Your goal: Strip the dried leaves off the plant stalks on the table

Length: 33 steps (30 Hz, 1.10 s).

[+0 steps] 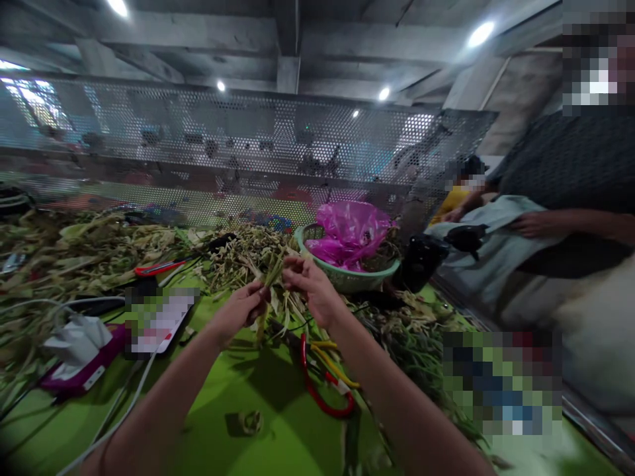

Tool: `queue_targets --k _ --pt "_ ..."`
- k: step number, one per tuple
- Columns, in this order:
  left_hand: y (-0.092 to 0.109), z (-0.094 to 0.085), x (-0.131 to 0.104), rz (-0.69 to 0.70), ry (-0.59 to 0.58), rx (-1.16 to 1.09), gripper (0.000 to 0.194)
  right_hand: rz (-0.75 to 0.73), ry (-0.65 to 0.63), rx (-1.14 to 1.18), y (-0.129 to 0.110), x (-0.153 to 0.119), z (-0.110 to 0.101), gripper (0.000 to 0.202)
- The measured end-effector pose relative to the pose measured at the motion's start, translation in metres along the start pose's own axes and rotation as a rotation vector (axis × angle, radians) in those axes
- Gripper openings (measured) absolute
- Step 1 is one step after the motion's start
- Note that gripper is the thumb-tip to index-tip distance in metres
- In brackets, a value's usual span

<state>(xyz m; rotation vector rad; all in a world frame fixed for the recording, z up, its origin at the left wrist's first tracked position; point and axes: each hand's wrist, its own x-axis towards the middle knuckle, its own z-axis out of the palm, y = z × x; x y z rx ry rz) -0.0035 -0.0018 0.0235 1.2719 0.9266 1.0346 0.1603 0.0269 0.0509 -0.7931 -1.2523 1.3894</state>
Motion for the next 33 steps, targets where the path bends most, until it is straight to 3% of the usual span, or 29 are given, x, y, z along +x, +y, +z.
queue_targets --k 4,9,14,16,19,22,28,33 --pt "-0.007 -0.002 0.003 0.075 -0.01 0.052 0.027 0.032 -0.083 -0.188 0.005 -0.002 0.005 0.029" --pt "-0.007 0.001 0.001 0.129 -0.069 0.127 0.031 0.008 -0.096 -0.291 0.004 -0.003 0.007 0.024" --pt "-0.004 0.001 0.003 0.101 -0.104 -0.021 0.03 -0.006 -0.11 -0.316 0.0 -0.002 0.008 0.024" --pt "-0.001 0.001 0.006 0.09 -0.032 -0.162 0.028 -0.027 -0.071 -0.295 0.0 -0.002 0.009 0.028" --pt "0.006 0.0 0.01 0.124 0.222 -0.381 0.025 -0.031 -0.012 -0.241 0.001 -0.004 0.014 0.031" --pt "0.015 0.001 0.011 0.171 0.34 -0.564 0.02 0.009 -0.039 -0.257 0.002 -0.013 0.024 0.026" --pt "0.031 0.008 0.005 0.199 0.384 -0.74 0.011 0.14 -0.179 -0.186 0.018 -0.038 0.045 0.031" --pt "0.037 0.004 -0.004 0.149 0.365 -0.781 0.007 0.142 -0.116 -0.215 0.02 -0.05 0.04 0.033"
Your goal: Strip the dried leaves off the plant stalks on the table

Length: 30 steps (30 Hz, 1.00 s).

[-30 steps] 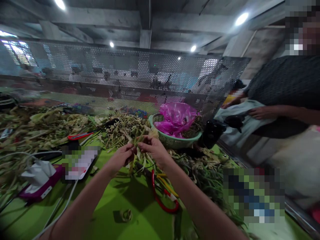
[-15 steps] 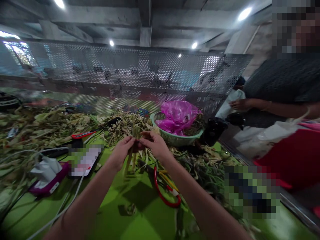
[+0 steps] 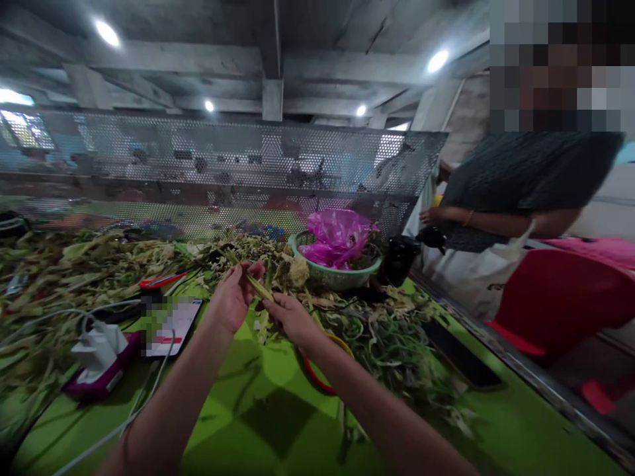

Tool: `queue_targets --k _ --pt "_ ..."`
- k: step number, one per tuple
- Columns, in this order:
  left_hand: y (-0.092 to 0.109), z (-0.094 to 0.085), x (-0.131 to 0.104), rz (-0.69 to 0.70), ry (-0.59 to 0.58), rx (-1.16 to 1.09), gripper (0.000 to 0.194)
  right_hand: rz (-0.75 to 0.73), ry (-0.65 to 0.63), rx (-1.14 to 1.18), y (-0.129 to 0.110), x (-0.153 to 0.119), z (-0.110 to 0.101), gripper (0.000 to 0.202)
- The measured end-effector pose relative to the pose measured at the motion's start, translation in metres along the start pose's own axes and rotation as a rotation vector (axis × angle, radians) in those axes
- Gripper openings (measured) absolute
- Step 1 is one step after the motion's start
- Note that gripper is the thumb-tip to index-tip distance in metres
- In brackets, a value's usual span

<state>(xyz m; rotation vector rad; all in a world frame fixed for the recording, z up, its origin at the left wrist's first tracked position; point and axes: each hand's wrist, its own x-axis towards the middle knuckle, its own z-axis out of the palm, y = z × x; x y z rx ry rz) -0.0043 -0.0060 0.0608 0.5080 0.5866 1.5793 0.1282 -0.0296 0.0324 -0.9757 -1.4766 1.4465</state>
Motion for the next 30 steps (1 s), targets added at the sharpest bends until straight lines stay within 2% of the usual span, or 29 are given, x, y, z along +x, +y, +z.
queue_targets --k 6,13,18,24,28,30 --pt "-0.001 -0.008 -0.002 -0.03 -0.006 -0.059 0.008 0.055 -0.003 0.048 -0.003 -0.02 -0.007 0.038" --pt "0.0 -0.009 -0.005 -0.107 -0.043 -0.095 0.01 0.003 0.028 -0.144 0.003 -0.023 -0.002 0.04" --pt "0.004 -0.005 0.0 -0.104 -0.074 -0.085 0.017 -0.022 -0.014 -0.261 0.002 -0.024 -0.009 0.043" --pt "-0.007 0.005 0.013 -0.149 -0.073 -0.094 0.019 0.005 0.014 -0.395 0.0 -0.041 -0.018 0.039" --pt "-0.007 -0.005 0.026 -0.095 -0.039 -0.051 0.021 0.08 0.008 -0.425 0.0 -0.06 -0.03 0.039" --pt "-0.005 -0.016 0.033 -0.077 -0.042 -0.024 0.018 0.128 0.072 -0.426 0.0 -0.069 -0.045 0.04"
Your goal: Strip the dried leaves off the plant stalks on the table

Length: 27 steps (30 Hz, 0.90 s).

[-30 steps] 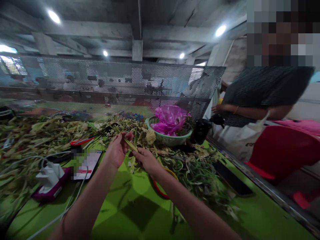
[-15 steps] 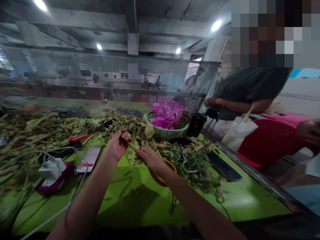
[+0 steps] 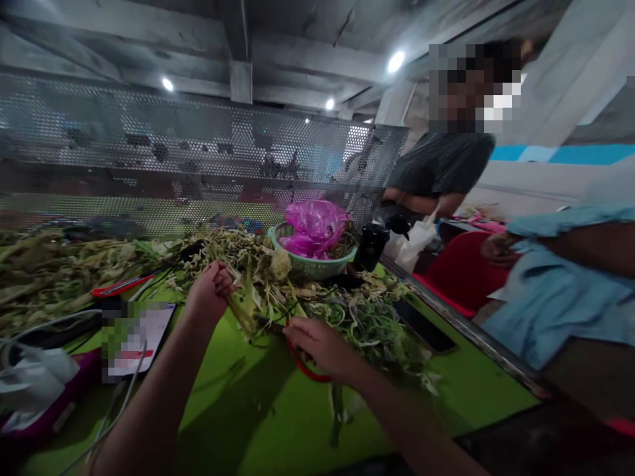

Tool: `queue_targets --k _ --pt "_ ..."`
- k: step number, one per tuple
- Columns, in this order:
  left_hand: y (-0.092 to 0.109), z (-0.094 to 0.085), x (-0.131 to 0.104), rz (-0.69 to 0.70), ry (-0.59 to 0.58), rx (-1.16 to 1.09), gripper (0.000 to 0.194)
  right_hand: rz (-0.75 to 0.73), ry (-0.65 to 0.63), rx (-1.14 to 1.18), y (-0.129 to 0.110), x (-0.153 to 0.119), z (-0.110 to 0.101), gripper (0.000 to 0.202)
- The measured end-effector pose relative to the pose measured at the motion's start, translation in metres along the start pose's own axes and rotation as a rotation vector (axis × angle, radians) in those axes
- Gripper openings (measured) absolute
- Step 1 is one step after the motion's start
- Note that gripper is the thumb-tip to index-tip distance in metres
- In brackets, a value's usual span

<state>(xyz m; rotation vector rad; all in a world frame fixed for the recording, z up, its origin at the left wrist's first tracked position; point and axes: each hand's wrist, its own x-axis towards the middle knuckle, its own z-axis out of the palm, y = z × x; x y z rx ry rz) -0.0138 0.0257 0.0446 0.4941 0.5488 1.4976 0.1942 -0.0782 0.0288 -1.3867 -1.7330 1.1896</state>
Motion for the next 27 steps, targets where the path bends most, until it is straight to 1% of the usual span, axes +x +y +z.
queue_targets --k 2,4,6,7,9,11,14,17,19,21,22,24,27 --pt "0.002 -0.01 0.004 -0.02 -0.034 0.027 0.017 0.066 0.108 0.014 0.009 -0.005 -0.017 0.041" --pt "0.002 -0.015 0.004 -0.042 -0.047 0.054 0.018 0.061 0.233 0.025 0.018 -0.008 -0.035 0.041" --pt "0.001 -0.017 0.003 -0.057 -0.067 0.094 0.018 0.029 0.324 -0.015 0.024 -0.007 -0.05 0.037" --pt "0.0 -0.017 0.001 -0.059 -0.084 0.123 0.017 0.006 0.347 -0.061 0.026 -0.005 -0.056 0.033" --pt "0.0 -0.017 -0.001 -0.052 -0.118 0.19 0.017 -0.06 0.345 -0.189 0.026 0.002 -0.061 0.024" --pt "0.001 -0.017 -0.004 -0.051 -0.148 0.255 0.02 -0.145 0.304 -0.358 0.023 0.015 -0.06 0.02" --pt "0.003 -0.017 -0.006 -0.055 -0.182 0.3 0.025 -0.245 0.212 -0.682 0.022 0.04 -0.048 0.022" --pt "0.006 -0.017 -0.007 -0.048 -0.171 0.313 0.026 -0.27 0.174 -0.973 0.025 0.061 -0.034 0.03" --pt "0.007 -0.017 -0.007 -0.044 -0.151 0.32 0.025 -0.263 0.175 -1.069 0.027 0.069 -0.031 0.023" --pt "0.007 -0.016 -0.006 -0.043 -0.144 0.33 0.024 -0.288 0.207 -1.01 0.024 0.072 -0.032 0.012" --pt "0.007 -0.016 -0.006 -0.044 -0.146 0.335 0.023 -0.309 0.229 -0.924 0.022 0.073 -0.035 0.008" --pt "0.006 -0.014 -0.007 -0.047 -0.155 0.342 0.024 -0.323 0.261 -0.678 0.014 0.073 -0.042 0.002" --pt "0.001 -0.01 -0.011 -0.065 -0.183 0.343 0.025 -0.212 0.228 -0.266 -0.001 0.071 -0.05 0.012"
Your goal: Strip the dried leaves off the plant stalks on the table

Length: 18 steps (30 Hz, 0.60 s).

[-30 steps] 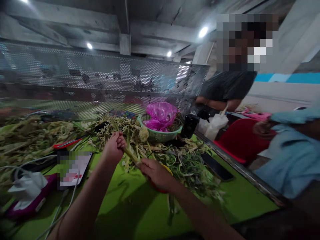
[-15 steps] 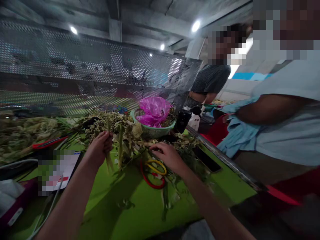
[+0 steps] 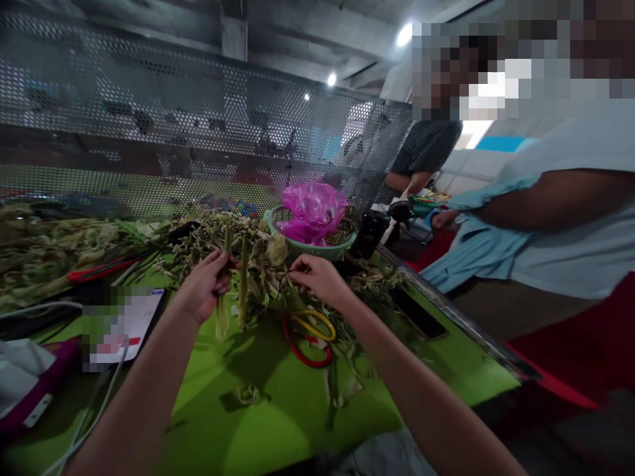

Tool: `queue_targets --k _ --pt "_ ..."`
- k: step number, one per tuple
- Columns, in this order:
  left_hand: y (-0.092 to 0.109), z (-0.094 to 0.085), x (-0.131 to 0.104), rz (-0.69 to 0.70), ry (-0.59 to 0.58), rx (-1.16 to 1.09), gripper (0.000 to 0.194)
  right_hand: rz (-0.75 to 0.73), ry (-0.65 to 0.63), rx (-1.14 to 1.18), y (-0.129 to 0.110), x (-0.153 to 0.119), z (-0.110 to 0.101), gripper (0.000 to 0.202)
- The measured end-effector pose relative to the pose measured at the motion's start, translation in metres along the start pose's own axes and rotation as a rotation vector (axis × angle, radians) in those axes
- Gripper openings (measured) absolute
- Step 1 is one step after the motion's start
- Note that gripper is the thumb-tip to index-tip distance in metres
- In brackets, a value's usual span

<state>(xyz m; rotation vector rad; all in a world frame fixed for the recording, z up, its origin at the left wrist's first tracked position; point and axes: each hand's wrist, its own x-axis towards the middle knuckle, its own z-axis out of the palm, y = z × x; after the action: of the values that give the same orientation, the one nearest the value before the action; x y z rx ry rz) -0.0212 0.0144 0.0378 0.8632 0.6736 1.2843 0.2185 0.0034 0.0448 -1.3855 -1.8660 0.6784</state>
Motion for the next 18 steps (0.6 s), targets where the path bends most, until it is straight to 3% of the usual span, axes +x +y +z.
queue_targets --k 3,8,11,15,18 --pt "-0.008 0.008 -0.003 -0.022 -0.061 0.007 0.027 0.03 0.02 0.12 -0.015 0.001 -0.005 0.018" --pt "-0.029 0.027 -0.009 -0.105 -0.111 0.013 0.026 -0.183 0.083 -0.166 -0.042 0.0 -0.002 0.017" --pt "-0.037 0.038 -0.013 -0.16 -0.147 -0.055 0.028 -0.233 0.072 -0.208 -0.055 0.001 0.0 0.014" --pt "-0.031 0.043 -0.018 -0.215 -0.144 -0.107 0.03 -0.262 0.108 -0.218 -0.059 0.006 -0.007 0.012" --pt "-0.014 0.039 -0.022 -0.141 -0.236 -0.118 0.027 -0.203 0.144 -0.232 -0.042 0.011 -0.026 0.011"
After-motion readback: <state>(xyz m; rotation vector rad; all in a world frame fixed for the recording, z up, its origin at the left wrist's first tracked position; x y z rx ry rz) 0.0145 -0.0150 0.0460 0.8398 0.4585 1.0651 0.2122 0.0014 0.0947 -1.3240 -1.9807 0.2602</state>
